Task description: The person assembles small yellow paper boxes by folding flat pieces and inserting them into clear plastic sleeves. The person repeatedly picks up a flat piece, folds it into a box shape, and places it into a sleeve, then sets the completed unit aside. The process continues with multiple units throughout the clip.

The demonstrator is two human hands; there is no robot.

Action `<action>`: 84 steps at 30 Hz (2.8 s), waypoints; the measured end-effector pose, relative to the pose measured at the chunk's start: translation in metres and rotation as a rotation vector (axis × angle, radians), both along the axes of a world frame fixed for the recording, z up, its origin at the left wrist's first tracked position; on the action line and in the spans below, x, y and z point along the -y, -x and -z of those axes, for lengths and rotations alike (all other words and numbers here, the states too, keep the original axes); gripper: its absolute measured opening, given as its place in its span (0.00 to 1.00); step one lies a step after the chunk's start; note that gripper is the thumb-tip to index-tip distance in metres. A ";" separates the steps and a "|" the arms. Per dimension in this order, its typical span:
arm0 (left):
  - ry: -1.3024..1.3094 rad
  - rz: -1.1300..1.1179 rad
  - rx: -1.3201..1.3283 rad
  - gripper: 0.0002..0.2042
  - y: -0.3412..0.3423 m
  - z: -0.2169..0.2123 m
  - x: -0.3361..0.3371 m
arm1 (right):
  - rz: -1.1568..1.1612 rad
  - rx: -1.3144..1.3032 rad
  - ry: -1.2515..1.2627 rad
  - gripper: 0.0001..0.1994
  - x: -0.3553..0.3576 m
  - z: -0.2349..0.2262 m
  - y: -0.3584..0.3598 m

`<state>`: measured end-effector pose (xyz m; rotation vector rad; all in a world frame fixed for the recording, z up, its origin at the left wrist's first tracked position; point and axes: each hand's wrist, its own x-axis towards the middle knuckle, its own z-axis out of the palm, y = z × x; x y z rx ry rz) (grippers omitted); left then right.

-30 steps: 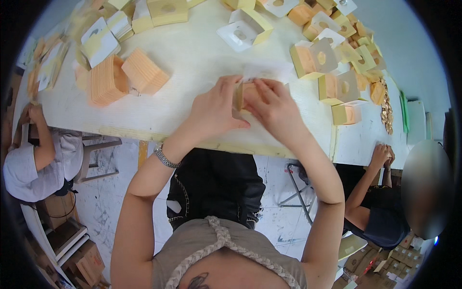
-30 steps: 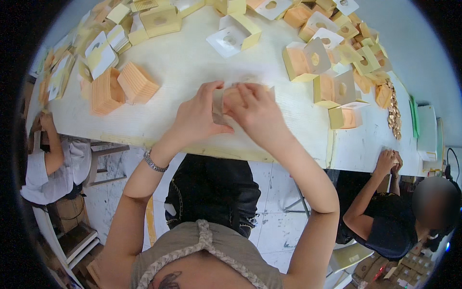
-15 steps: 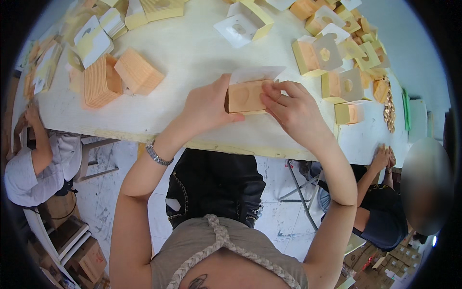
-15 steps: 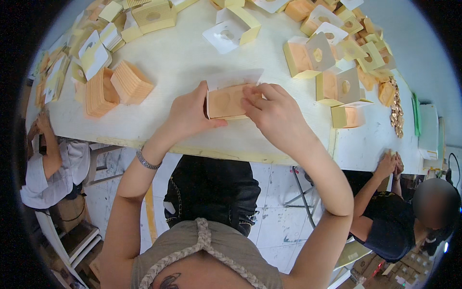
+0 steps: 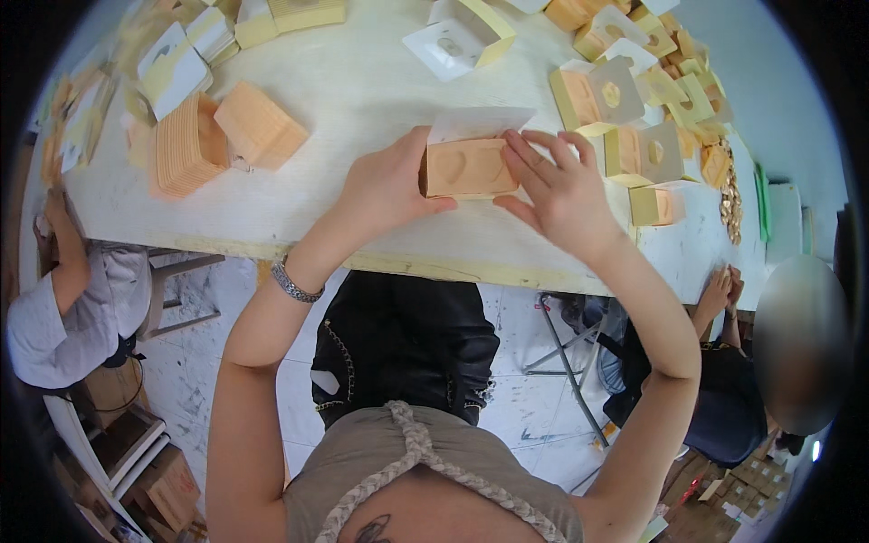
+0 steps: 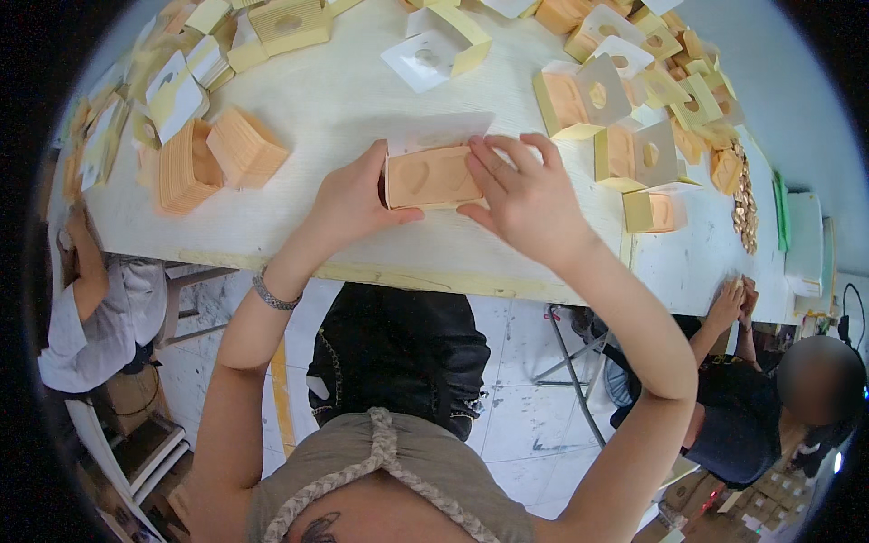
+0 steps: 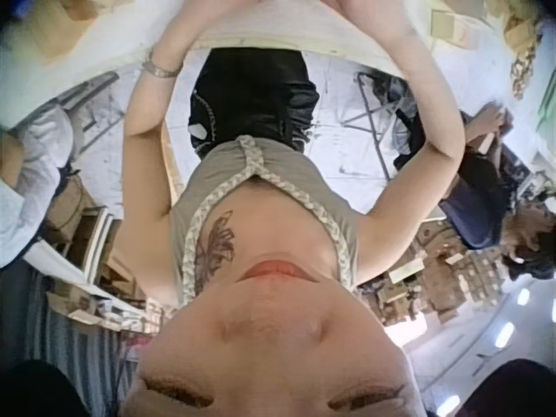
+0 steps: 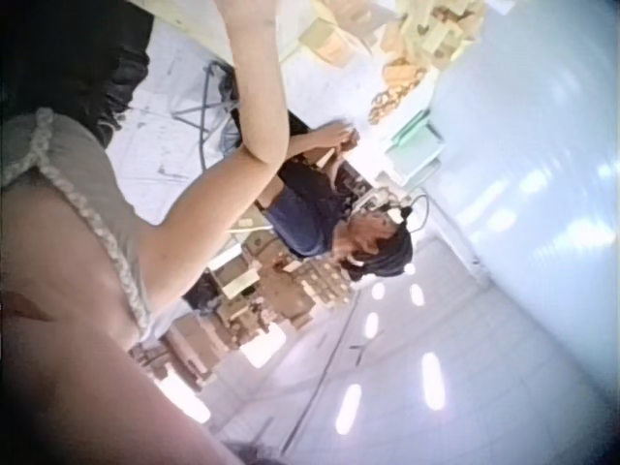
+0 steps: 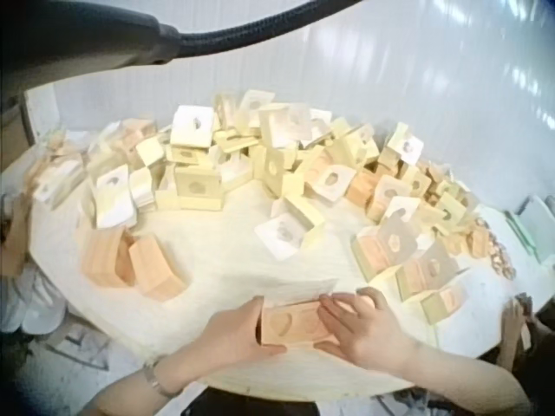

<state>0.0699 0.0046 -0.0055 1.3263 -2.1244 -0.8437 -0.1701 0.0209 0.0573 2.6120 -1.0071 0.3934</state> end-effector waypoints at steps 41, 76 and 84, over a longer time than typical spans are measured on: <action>-0.144 0.151 0.102 0.35 -0.007 -0.009 0.006 | -0.045 0.299 -0.225 0.18 -0.015 0.044 -0.044; 0.033 -0.095 -0.344 0.29 -0.019 0.011 -0.007 | 0.645 0.553 0.002 0.21 0.171 -0.001 0.000; 0.075 -0.051 -0.371 0.25 -0.016 0.011 -0.007 | 0.779 -0.007 -0.101 0.45 0.178 0.016 -0.051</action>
